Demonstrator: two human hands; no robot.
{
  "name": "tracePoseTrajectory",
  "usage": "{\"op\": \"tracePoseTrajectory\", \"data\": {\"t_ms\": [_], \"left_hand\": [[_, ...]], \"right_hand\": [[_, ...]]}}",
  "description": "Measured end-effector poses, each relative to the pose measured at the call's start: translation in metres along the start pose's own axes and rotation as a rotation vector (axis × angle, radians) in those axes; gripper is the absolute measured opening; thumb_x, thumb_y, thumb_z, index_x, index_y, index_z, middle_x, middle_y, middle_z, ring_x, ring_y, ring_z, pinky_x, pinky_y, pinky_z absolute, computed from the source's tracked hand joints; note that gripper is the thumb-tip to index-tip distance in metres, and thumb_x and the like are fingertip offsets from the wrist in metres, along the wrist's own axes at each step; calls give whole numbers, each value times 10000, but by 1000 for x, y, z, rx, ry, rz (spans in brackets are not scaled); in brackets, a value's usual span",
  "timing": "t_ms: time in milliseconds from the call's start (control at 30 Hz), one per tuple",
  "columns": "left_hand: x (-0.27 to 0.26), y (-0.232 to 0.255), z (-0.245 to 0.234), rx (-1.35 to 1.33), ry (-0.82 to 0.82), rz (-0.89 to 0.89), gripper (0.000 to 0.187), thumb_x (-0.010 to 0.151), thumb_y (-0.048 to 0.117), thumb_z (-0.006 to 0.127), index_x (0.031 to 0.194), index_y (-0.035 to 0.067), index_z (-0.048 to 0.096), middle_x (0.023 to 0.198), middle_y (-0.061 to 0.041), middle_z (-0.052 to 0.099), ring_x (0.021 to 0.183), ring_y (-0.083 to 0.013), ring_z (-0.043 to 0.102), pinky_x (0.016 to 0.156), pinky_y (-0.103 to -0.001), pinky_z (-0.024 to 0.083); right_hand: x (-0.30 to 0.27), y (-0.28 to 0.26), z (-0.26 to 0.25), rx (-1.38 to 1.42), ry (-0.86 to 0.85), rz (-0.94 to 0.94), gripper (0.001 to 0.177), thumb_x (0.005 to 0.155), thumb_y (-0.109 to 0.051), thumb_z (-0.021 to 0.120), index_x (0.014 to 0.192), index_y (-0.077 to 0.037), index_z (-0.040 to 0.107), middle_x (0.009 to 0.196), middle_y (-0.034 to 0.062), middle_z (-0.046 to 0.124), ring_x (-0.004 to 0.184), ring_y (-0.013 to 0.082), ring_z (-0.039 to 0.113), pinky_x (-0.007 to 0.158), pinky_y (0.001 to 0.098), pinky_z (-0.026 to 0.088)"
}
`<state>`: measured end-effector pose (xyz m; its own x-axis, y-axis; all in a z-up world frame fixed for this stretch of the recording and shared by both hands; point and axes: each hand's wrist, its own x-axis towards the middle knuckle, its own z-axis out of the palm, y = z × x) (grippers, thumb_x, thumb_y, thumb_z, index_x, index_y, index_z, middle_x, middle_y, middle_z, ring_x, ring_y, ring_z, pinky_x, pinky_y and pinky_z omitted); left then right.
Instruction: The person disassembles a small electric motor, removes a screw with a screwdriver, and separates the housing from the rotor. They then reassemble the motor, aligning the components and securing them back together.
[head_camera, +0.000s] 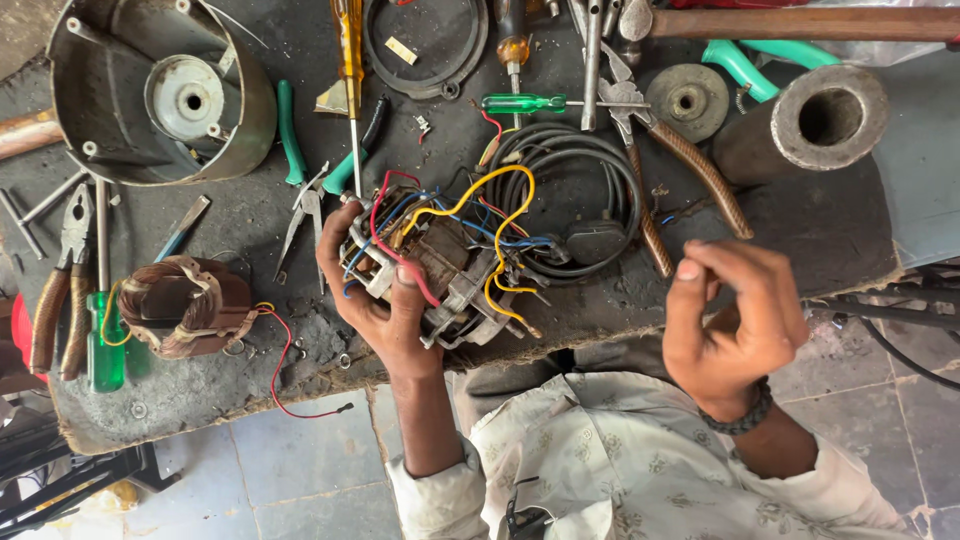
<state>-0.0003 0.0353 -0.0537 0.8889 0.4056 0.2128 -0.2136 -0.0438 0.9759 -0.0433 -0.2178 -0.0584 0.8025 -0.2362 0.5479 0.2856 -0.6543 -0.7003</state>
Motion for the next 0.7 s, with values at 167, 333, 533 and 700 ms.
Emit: {"op": "tracePoseTrajectory", "data": {"t_ms": [167, 333, 533, 700], "left_hand": [[0, 1, 1, -34, -2, -14, 835, 925, 508, 800, 1500, -5, 478, 1330, -121, 568, 1226, -199, 590, 1133, -343, 452], [0, 2, 3, -56, -7, -21, 852, 917, 506, 805, 1506, -1, 459, 1341, -125, 587, 1207, -199, 603, 1145, -361, 469], [-1, 4, 4, -58, 1, -17, 871, 912, 508, 827, 1516, 2, 456, 1375, -114, 570, 1239, -198, 586, 1131, -346, 456], [-3, 12, 6, -33, -17, -34, 897, 888, 463, 863, 1556, 17, 465, 1385, -104, 570, 1257, -211, 596, 1163, -364, 468]], "right_hand": [[20, -5, -7, -122, -82, 74, 122, 1086, 37, 701, 1200, -7, 707, 1094, 104, 680, 693, 87, 541, 625, 218, 431], [53, -13, -9, -224, -275, 53, 278, 942, 48, 701, 1219, 29, 695, 1114, 178, 690, 730, 262, 610, 638, 357, 478], [62, -9, -1, -162, -413, 21, 301, 1011, 2, 692, 1310, -27, 683, 1171, 179, 648, 1006, 362, 679, 848, 427, 536], [55, -2, 2, -166, -371, 57, 168, 999, 10, 732, 1161, -2, 691, 1087, 162, 675, 861, 302, 676, 712, 366, 511]]}}
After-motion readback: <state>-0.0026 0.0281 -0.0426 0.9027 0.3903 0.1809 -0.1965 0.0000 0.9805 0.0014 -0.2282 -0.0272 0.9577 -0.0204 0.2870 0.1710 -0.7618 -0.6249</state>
